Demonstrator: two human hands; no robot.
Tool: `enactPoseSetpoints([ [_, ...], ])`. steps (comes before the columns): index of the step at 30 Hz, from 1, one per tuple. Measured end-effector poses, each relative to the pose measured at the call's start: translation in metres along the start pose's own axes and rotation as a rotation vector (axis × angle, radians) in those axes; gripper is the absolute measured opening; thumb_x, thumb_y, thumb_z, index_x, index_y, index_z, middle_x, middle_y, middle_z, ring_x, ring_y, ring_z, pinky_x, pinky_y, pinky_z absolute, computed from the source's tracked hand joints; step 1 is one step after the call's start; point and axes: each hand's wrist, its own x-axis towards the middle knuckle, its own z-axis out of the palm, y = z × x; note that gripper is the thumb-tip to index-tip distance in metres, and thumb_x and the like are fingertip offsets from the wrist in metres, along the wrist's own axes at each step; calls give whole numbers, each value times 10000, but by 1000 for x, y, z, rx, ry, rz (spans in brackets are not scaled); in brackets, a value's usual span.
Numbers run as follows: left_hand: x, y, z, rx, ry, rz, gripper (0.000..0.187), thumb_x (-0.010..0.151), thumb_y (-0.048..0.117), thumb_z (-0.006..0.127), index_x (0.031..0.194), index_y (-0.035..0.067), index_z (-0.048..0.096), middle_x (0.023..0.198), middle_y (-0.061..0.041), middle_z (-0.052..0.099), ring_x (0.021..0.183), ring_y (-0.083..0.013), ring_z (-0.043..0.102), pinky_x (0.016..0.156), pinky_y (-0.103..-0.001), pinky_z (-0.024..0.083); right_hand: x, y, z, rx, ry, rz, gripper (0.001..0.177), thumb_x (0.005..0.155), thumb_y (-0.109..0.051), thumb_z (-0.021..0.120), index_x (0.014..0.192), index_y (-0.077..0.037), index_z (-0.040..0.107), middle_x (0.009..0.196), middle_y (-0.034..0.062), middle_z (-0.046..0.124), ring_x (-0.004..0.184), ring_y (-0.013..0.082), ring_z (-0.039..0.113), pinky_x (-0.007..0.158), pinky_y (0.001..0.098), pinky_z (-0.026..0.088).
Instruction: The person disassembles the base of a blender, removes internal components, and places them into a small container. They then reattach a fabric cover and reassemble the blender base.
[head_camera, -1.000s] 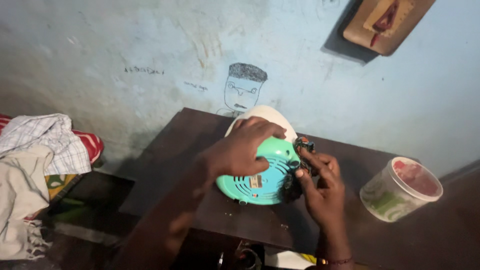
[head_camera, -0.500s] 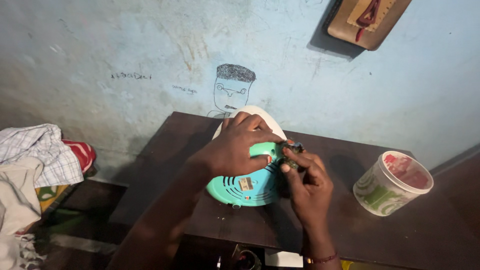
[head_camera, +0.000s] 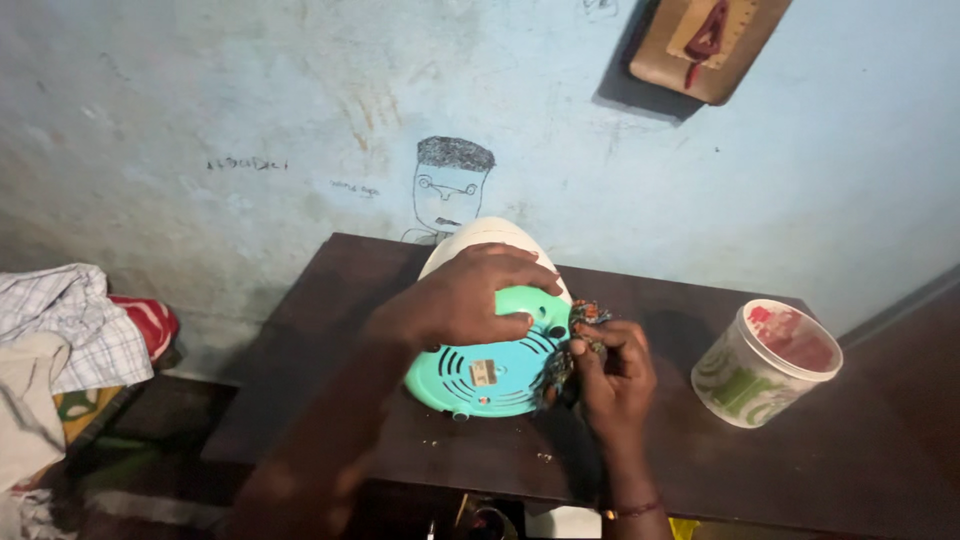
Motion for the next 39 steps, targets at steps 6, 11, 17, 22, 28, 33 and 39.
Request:
enactPoseSetpoints([
  [6,0,7,-2,-62,-14,-95,576,755,188,669,1325,115,615,1328,-147,689,1304,-323,577,1110,-458,424,28,-24,-1,-72,-180,-38,180,935,-84,736,1107,-48,773,1143,76,682,1132,198,619,1096,390,454],
  [11,-2,3,-11,-136,-9,-79,647,755,157,634,1398,112,580,1332,-153,675,1279,-329,600,1087,-450,457,39,-37,0,-231,-270,-219,158,981,-132,696,1104,-91,787,1088,52,724,1124,225,628,1140,415,481],
  [17,-10,-1,-8,-120,24,-99,618,773,138,618,1390,118,598,1347,-153,672,1294,-330,593,1091,-448,454,42,-45,5,-327,-298,-174,134,946,-158,724,1064,-125,777,1085,65,670,1065,243,614,905,377,513],
  [22,-8,0,-4,-117,37,-111,566,785,167,635,1349,125,606,1331,-141,673,1294,-322,581,1091,-445,446,44,-70,5,-634,-313,-467,241,832,-140,788,1063,-108,726,1097,91,624,1068,310,574,925,454,412],
  [28,1,6,3,-59,8,-147,519,804,218,651,1318,152,623,1314,-94,680,1299,-321,559,1120,-448,412,49,-79,0,-794,-410,-541,382,737,-115,767,1113,-80,707,1086,113,612,1066,350,555,902,495,410],
  [33,6,5,4,-42,-30,-176,503,800,239,688,1296,181,631,1346,-54,666,1346,-341,474,1131,-470,340,52,-43,-14,-427,-532,-347,166,887,-88,708,1046,-71,665,1087,105,591,1067,298,562,929,391,463],
  [39,0,6,3,-52,8,-102,513,810,217,654,1317,143,619,1316,-75,686,1292,-307,561,1145,-448,388,41,0,-27,-94,-404,13,69,1010,-92,607,1002,-43,656,1042,66,615,977,176,584,866,306,470],
])
